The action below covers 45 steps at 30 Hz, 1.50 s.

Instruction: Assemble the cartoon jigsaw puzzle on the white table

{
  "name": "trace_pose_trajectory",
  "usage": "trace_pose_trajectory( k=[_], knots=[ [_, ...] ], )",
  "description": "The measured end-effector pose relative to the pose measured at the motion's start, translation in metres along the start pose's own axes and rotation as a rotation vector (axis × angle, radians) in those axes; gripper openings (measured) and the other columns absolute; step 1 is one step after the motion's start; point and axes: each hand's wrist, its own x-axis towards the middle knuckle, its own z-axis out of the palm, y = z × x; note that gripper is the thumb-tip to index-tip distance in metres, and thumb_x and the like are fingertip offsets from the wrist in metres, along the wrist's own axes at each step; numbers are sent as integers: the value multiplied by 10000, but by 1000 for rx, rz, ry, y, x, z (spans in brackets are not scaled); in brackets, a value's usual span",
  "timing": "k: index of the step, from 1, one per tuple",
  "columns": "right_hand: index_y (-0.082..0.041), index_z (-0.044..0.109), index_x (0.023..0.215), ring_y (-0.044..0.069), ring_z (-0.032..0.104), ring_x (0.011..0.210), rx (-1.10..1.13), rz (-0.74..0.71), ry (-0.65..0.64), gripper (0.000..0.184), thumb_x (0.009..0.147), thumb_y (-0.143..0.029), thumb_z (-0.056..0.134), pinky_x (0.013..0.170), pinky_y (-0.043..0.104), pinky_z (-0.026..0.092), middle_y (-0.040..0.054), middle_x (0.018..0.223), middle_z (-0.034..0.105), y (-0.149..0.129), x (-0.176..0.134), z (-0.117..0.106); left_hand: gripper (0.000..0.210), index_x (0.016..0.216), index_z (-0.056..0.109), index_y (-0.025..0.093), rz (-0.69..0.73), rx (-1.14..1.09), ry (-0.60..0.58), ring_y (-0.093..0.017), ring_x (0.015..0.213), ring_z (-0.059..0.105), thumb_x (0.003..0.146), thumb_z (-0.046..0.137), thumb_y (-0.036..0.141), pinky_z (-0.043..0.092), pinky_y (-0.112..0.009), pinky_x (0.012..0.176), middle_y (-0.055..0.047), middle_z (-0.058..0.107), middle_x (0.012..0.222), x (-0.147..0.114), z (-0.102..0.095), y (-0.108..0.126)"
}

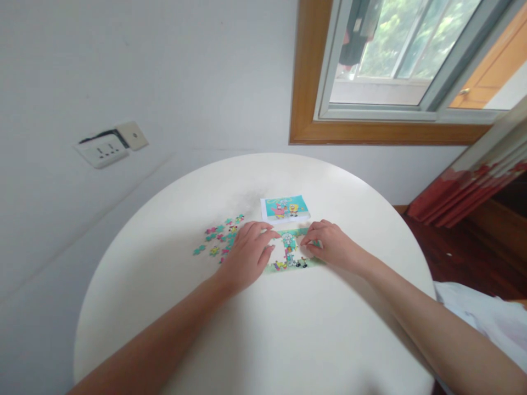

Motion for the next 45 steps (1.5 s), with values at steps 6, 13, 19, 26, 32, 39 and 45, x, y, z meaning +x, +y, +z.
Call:
trace_pose_trajectory(
  k=[6, 13, 19, 26, 32, 39, 45],
  knots=[
    [-252, 758, 878, 206, 555, 936, 16, -25, -16, 237, 794, -149, 562, 867, 325, 389, 50, 953, 668, -1, -1, 0, 274, 1073, 597, 182, -81, 89, 111, -246, 1091, 487, 883, 403, 147, 389, -425, 981, -97, 573, 1106, 3, -19, -26],
    [-248, 759, 898, 208, 565, 947, 25, -11, 36, 237, 792, -153, 568, 895, 324, 390, 46, 957, 679, 6, 0, 1, 281, 1035, 623, 176, -176, 173, 134, -252, 1052, 522, 860, 411, 236, 363, -433, 994, -90, 621, 1038, 1, -46, -70],
    [-227, 756, 926, 181, 581, 868, 35, 16, 96, 260, 790, -135, 554, 848, 288, 412, 45, 901, 683, 19, 5, 3, 316, 940, 666, 178, -330, 158, -80, -254, 934, 588, 807, 414, 315, 430, -400, 899, -87, 675, 952, -8, -59, -112],
    [-209, 747, 907, 176, 581, 817, 65, 9, 178, 230, 838, -184, 529, 803, 289, 426, 42, 855, 690, 26, 10, 2, 351, 973, 689, 196, -328, 166, -141, -257, 960, 604, 786, 453, 376, 419, -396, 920, -86, 699, 995, -17, -51, -130],
    [-204, 743, 928, 180, 582, 822, 78, 28, 190, 243, 854, -212, 511, 790, 288, 435, 47, 872, 691, 30, 11, 0, 355, 1022, 686, 192, -341, 149, -170, -239, 932, 612, 793, 468, 355, 446, -359, 894, -85, 687, 994, -21, -52, -131],
    [-205, 744, 934, 181, 585, 833, 97, 37, 210, 255, 854, -244, 505, 774, 278, 442, 47, 875, 690, 36, 14, 5, 388, 1038, 683, 189, -389, 92, -199, -223, 914, 622, 794, 461, 393, 503, -311, 808, -89, 669, 1015, -21, -57, -131],
    [-202, 744, 951, 184, 582, 828, 114, 42, 212, 269, 863, -249, 493, 773, 285, 441, 52, 867, 687, 35, 14, 5, 386, 1028, 688, 189, -381, 84, -189, -218, 862, 624, 793, 482, 415, 502, -322, 801, -91, 665, 992, -21, -54, -133]
  ],
)
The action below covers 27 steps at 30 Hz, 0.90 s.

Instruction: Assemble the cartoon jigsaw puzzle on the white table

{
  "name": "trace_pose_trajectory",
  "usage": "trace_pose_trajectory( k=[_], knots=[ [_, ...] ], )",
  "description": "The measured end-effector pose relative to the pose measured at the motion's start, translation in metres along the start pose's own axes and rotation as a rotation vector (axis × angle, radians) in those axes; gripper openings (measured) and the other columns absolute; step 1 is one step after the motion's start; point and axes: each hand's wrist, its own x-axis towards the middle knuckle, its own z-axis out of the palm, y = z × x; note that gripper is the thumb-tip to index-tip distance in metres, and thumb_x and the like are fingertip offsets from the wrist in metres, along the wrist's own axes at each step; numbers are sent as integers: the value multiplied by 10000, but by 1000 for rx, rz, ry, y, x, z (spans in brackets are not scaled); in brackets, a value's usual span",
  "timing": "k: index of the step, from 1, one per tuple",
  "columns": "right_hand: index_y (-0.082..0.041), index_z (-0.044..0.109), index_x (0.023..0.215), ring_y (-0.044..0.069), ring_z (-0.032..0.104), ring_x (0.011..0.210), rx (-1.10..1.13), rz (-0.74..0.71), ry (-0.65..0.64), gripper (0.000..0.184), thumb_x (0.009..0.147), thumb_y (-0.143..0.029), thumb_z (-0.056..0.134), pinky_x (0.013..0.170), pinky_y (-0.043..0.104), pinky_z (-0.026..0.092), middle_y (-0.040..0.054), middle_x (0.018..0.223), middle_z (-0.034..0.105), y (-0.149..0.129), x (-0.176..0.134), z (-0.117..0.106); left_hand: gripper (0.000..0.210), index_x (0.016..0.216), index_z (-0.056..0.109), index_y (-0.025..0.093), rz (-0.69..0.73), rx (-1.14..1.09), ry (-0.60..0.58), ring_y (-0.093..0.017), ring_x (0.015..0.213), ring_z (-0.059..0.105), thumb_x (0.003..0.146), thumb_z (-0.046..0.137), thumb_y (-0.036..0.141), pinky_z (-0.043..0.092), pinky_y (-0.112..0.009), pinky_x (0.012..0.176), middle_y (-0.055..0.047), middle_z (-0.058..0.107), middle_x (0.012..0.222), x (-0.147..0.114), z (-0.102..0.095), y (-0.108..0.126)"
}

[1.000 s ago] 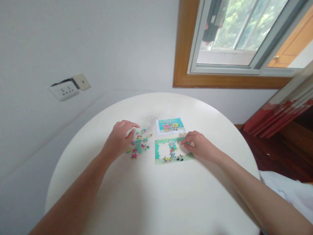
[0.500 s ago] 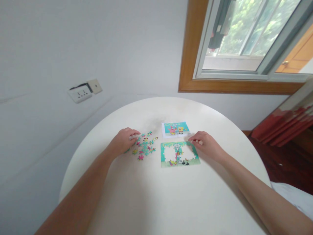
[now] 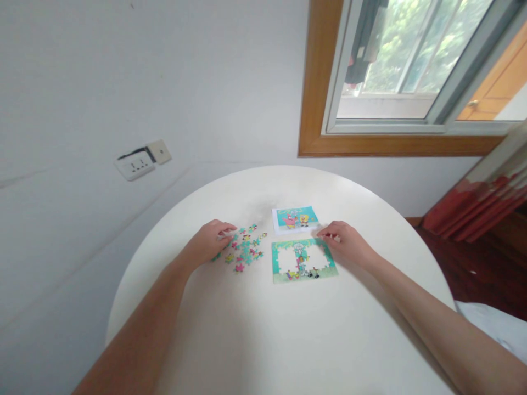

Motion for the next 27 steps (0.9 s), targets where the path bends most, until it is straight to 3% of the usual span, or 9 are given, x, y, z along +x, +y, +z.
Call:
trace_pose_trajectory(
  k=[9, 12, 21, 27],
  knots=[
    [-201, 742, 970, 180, 596, 848, 14, 18, 7, 270, 864, -239, 496, 773, 273, 450, 53, 895, 692, 2, 1, 1, 370, 1095, 685, 210, 63, 64, 166, -243, 942, 552, 867, 444, 375, 425, -405, 919, -86, 615, 977, 4, 16, 22],
    [-203, 744, 973, 181, 594, 844, 15, 16, 11, 266, 861, -231, 505, 769, 272, 450, 52, 895, 693, 2, 1, 2, 364, 1099, 688, 211, 71, 71, 170, -237, 948, 545, 880, 423, 330, 421, -395, 914, -83, 601, 965, 8, 20, 25],
    [-204, 745, 955, 181, 586, 827, 21, -3, 3, 250, 861, -233, 515, 758, 265, 439, 49, 882, 689, 1, 1, 5, 298, 982, 701, 230, -87, 130, 224, -265, 959, 535, 862, 525, 439, 408, -400, 903, -85, 620, 955, 21, 36, 40],
    [-211, 742, 945, 182, 582, 829, 22, 3, 8, 231, 855, -219, 530, 766, 274, 436, 48, 889, 691, 1, 1, 8, 223, 872, 688, 192, -142, 123, 239, -269, 971, 547, 825, 592, 387, 415, -392, 905, -89, 646, 956, 25, 41, 42]
  ],
)
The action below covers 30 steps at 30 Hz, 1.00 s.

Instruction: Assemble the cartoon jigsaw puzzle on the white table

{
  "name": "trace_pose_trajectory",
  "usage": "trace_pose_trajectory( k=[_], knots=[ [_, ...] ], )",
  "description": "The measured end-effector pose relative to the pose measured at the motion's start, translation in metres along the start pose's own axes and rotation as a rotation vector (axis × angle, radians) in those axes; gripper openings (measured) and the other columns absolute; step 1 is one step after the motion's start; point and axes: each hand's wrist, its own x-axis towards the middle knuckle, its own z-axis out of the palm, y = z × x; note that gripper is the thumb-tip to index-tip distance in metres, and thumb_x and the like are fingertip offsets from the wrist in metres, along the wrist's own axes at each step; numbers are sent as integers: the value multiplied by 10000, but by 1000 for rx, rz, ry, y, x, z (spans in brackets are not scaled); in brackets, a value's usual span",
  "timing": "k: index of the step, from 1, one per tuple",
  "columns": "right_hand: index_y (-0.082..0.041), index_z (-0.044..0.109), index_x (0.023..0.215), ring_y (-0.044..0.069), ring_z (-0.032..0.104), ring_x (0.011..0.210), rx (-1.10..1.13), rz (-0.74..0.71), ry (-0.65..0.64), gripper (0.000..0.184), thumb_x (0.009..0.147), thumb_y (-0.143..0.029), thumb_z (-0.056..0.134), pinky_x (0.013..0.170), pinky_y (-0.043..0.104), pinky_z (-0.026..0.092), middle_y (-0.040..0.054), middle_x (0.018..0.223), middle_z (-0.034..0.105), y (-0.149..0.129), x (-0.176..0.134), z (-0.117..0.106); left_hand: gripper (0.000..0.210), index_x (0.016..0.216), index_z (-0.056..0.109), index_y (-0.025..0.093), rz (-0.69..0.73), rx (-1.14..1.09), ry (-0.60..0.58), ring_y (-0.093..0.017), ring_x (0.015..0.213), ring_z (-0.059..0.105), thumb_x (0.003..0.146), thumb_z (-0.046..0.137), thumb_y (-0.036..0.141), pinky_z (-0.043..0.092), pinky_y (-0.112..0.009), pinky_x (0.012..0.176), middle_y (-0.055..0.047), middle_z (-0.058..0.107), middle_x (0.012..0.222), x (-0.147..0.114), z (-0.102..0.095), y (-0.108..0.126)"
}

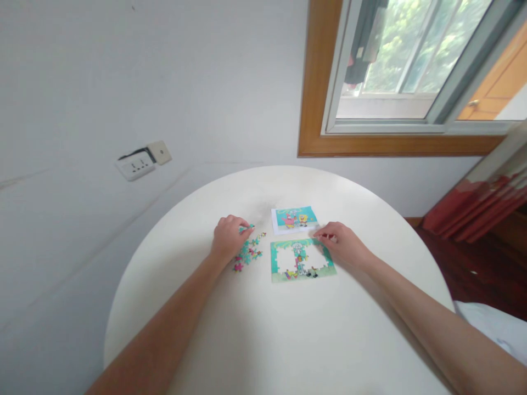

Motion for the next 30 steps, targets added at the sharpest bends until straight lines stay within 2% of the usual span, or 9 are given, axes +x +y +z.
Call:
trace_pose_trajectory(
  k=[6, 12, 16, 19, 23, 26, 30],
  knots=[
    [-205, 741, 960, 182, 579, 831, 21, -14, 9, 234, 862, -224, 530, 770, 279, 436, 55, 883, 687, -1, 1, -2, 195, 844, 684, 196, -18, -46, -4, -250, 957, 568, 793, 631, 377, 423, -377, 902, -68, 667, 949, 0, 1, 0],
    [-194, 739, 952, 171, 578, 776, 45, -7, 25, 226, 854, -211, 536, 744, 285, 439, 59, 876, 680, -2, 0, -2, 199, 817, 694, 212, 9, -98, 11, -244, 941, 578, 804, 617, 395, 412, -387, 905, -54, 685, 911, 1, -11, 6],
    [-201, 732, 955, 168, 573, 772, 94, -58, 60, 217, 860, -210, 538, 741, 286, 437, 49, 852, 678, -15, -3, -1, 230, 813, 707, 227, 120, -173, 3, -198, 884, 603, 834, 581, 418, 406, -342, 900, -24, 710, 880, -6, -19, 32],
    [-212, 727, 928, 168, 575, 809, 168, -182, 47, 198, 891, -280, 545, 792, 293, 426, 38, 834, 686, -31, -6, -1, 243, 787, 725, 220, 261, -407, -54, -177, 795, 619, 852, 563, 389, 428, -309, 823, -23, 726, 806, -21, -20, 64],
    [-204, 698, 854, 159, 566, 789, 200, -251, 24, 244, 927, -348, 515, 808, 299, 401, 28, 787, 678, -45, -9, 0, 184, 790, 729, 213, 270, -547, -125, -164, 781, 619, 847, 577, 301, 436, -278, 790, -12, 724, 791, -42, -19, 101],
    [-191, 660, 807, 162, 549, 778, 174, -254, 24, 252, 936, -335, 497, 788, 300, 390, 27, 757, 652, -47, -9, 2, 209, 740, 721, 200, 243, -564, -182, -154, 744, 608, 856, 560, 265, 429, -253, 718, -7, 702, 739, -50, -20, 112],
    [-182, 632, 789, 168, 537, 788, 168, -261, 29, 235, 933, -306, 494, 785, 304, 384, 31, 753, 632, -50, -9, 3, 222, 719, 704, 189, 237, -575, -216, -147, 726, 593, 865, 545, 243, 417, -243, 691, 0, 674, 715, -52, -21, 114]
  ],
)
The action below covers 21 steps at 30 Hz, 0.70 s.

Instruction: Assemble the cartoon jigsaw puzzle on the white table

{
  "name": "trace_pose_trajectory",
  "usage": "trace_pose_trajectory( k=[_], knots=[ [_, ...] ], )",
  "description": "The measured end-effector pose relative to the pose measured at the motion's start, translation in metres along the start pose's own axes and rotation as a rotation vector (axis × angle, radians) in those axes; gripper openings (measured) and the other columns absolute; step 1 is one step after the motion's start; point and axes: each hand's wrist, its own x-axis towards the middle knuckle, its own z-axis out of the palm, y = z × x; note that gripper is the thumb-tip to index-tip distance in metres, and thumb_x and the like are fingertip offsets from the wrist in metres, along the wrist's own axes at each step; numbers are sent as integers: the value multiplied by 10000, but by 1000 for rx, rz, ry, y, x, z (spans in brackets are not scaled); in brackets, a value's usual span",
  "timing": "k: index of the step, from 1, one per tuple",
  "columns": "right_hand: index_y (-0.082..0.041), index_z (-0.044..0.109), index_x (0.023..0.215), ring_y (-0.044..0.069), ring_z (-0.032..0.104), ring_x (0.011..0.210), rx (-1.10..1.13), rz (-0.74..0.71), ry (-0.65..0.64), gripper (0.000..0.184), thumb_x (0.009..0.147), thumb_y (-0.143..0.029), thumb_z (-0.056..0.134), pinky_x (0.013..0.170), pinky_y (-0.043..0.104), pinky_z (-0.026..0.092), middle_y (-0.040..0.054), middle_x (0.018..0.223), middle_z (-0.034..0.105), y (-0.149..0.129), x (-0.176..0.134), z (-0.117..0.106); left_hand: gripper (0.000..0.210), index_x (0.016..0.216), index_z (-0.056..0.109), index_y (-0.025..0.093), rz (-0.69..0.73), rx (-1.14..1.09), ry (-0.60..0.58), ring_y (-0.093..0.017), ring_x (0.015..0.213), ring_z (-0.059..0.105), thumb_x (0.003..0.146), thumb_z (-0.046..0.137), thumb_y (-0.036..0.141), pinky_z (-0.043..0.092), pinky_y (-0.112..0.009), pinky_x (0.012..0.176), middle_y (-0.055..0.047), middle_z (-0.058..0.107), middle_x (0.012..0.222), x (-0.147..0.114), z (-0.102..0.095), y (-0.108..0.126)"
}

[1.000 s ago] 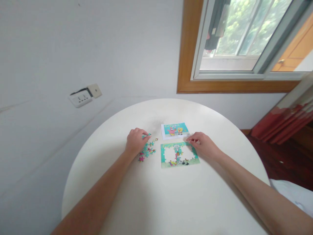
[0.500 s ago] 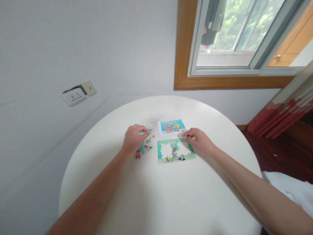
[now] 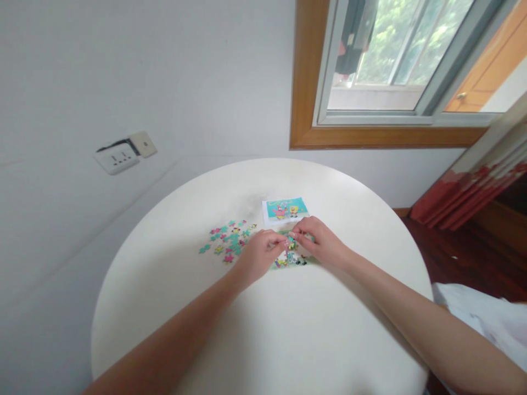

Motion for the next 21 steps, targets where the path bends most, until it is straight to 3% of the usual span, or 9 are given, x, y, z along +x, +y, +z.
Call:
trace_pose_trajectory(
  k=[4, 11, 21],
  knots=[
    [-178, 630, 786, 172, 536, 788, 22, 16, 0, 210, 919, -284, 508, 778, 306, 390, 36, 755, 636, 0, 0, 1, 228, 741, 693, 180, 67, 49, -30, -165, 755, 577, 886, 528, 244, 417, -271, 737, -12, 642, 702, -1, 0, -4],
    [-185, 661, 763, 189, 543, 835, -41, 100, -39, 214, 901, -294, 538, 822, 317, 398, 53, 793, 642, 12, 0, -3, 231, 1057, 650, 180, 205, 235, 28, -219, 958, 510, 907, 474, 177, 412, -371, 876, -70, 608, 961, -9, -4, -20],
    [-195, 691, 773, 182, 561, 838, -136, 147, -68, 177, 869, -289, 577, 839, 312, 393, 51, 820, 655, 29, -1, -3, 225, 1077, 618, 209, 254, 273, -43, -232, 1066, 470, 855, 590, 194, 392, -393, 969, -58, 579, 1061, -14, -1, -19]
  ],
)
